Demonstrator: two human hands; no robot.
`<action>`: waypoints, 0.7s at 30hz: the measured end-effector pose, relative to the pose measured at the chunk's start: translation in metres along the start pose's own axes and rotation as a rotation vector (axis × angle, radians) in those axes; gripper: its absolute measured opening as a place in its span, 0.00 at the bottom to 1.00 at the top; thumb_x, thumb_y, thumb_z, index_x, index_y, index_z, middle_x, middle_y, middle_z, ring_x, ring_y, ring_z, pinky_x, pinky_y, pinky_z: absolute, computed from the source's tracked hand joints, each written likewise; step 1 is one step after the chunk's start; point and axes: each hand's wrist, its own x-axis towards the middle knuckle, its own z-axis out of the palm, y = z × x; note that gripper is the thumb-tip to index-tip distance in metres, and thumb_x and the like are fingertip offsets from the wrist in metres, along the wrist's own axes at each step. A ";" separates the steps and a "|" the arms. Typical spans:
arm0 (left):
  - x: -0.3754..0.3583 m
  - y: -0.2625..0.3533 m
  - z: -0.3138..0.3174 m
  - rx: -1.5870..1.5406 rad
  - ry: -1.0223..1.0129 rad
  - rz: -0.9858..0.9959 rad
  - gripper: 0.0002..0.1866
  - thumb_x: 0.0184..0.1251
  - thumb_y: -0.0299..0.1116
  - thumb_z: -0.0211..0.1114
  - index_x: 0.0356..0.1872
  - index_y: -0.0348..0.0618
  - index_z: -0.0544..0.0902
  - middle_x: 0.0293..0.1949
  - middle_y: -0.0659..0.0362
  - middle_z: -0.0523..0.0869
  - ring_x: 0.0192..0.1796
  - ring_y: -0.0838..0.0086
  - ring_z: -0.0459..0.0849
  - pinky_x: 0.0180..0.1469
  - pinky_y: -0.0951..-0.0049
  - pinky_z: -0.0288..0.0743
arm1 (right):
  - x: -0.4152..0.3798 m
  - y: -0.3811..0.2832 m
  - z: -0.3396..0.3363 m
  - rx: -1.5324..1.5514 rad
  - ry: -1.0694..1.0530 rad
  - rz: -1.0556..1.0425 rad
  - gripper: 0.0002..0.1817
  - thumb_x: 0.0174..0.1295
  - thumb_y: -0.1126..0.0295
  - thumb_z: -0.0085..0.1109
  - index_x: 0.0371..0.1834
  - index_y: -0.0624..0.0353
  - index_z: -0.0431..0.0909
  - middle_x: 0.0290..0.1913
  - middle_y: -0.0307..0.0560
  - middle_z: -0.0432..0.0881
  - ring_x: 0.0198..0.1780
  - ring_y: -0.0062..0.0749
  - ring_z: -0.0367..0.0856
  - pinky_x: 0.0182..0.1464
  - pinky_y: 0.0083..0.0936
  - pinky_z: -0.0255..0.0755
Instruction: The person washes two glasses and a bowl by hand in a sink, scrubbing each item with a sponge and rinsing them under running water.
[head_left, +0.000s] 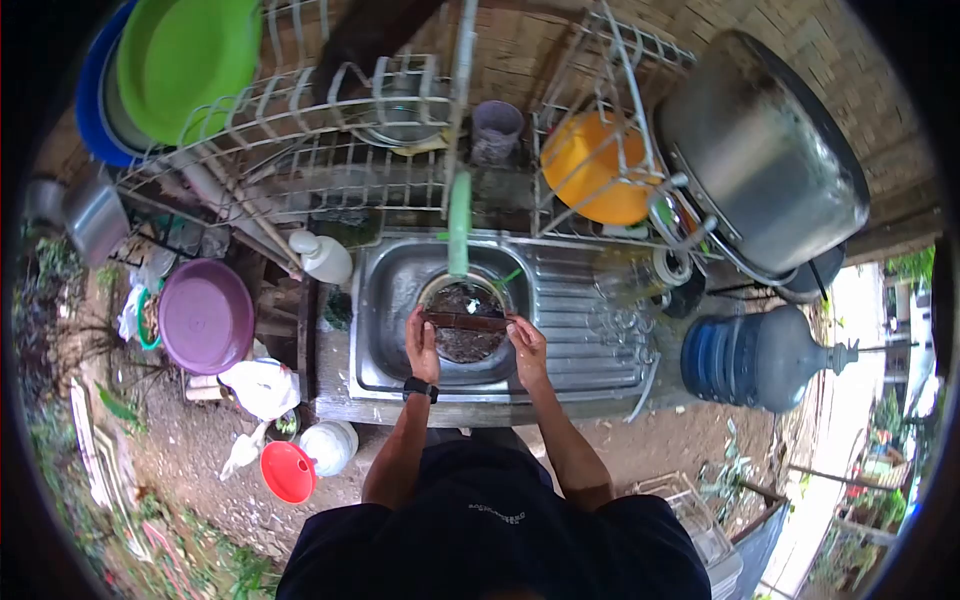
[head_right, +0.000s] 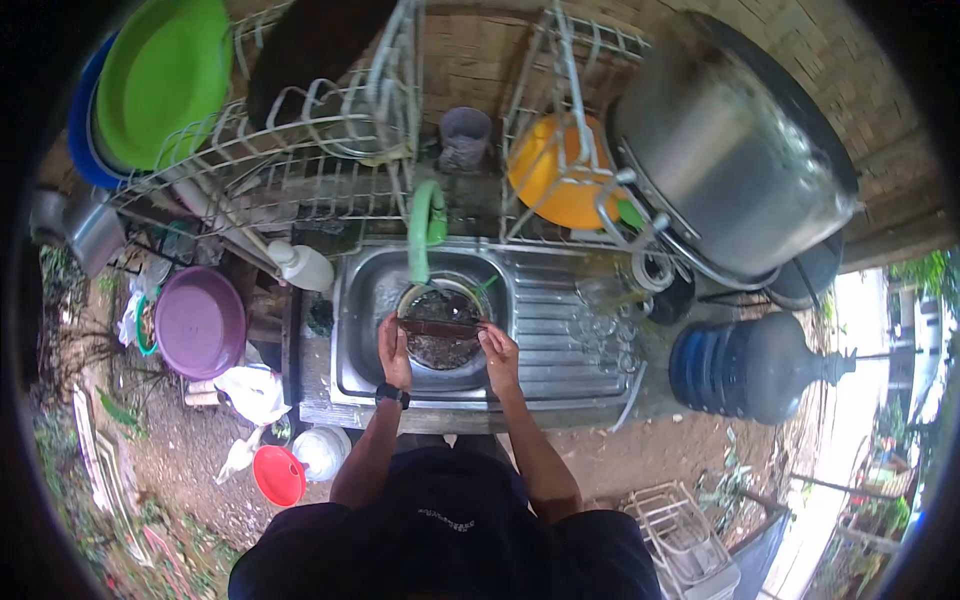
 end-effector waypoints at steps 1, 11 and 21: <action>-0.003 0.003 0.006 0.050 -0.027 0.020 0.21 0.72 0.33 0.54 0.64 0.38 0.68 0.63 0.54 0.70 0.64 0.70 0.69 0.67 0.70 0.59 | -0.003 0.004 -0.010 0.041 0.045 -0.002 0.19 0.64 0.73 0.59 0.57 0.68 0.73 0.51 0.43 0.78 0.50 0.21 0.75 0.57 0.19 0.67; -0.029 -0.021 0.068 0.412 -0.335 -0.074 0.19 0.62 0.37 0.67 0.52 0.41 0.82 0.44 0.55 0.84 0.45 0.72 0.82 0.50 0.74 0.74 | -0.042 -0.001 -0.106 0.134 0.457 0.092 0.20 0.64 0.68 0.60 0.58 0.64 0.75 0.41 0.39 0.83 0.36 0.20 0.77 0.39 0.19 0.72; -0.094 -0.054 0.119 0.582 -0.437 -0.340 0.20 0.55 0.34 0.66 0.50 0.43 0.83 0.43 0.52 0.87 0.47 0.67 0.86 0.50 0.71 0.76 | -0.042 -0.015 -0.189 -0.740 0.633 0.148 0.31 0.44 0.62 0.75 0.49 0.71 0.79 0.38 0.50 0.85 0.38 0.30 0.82 0.43 0.26 0.74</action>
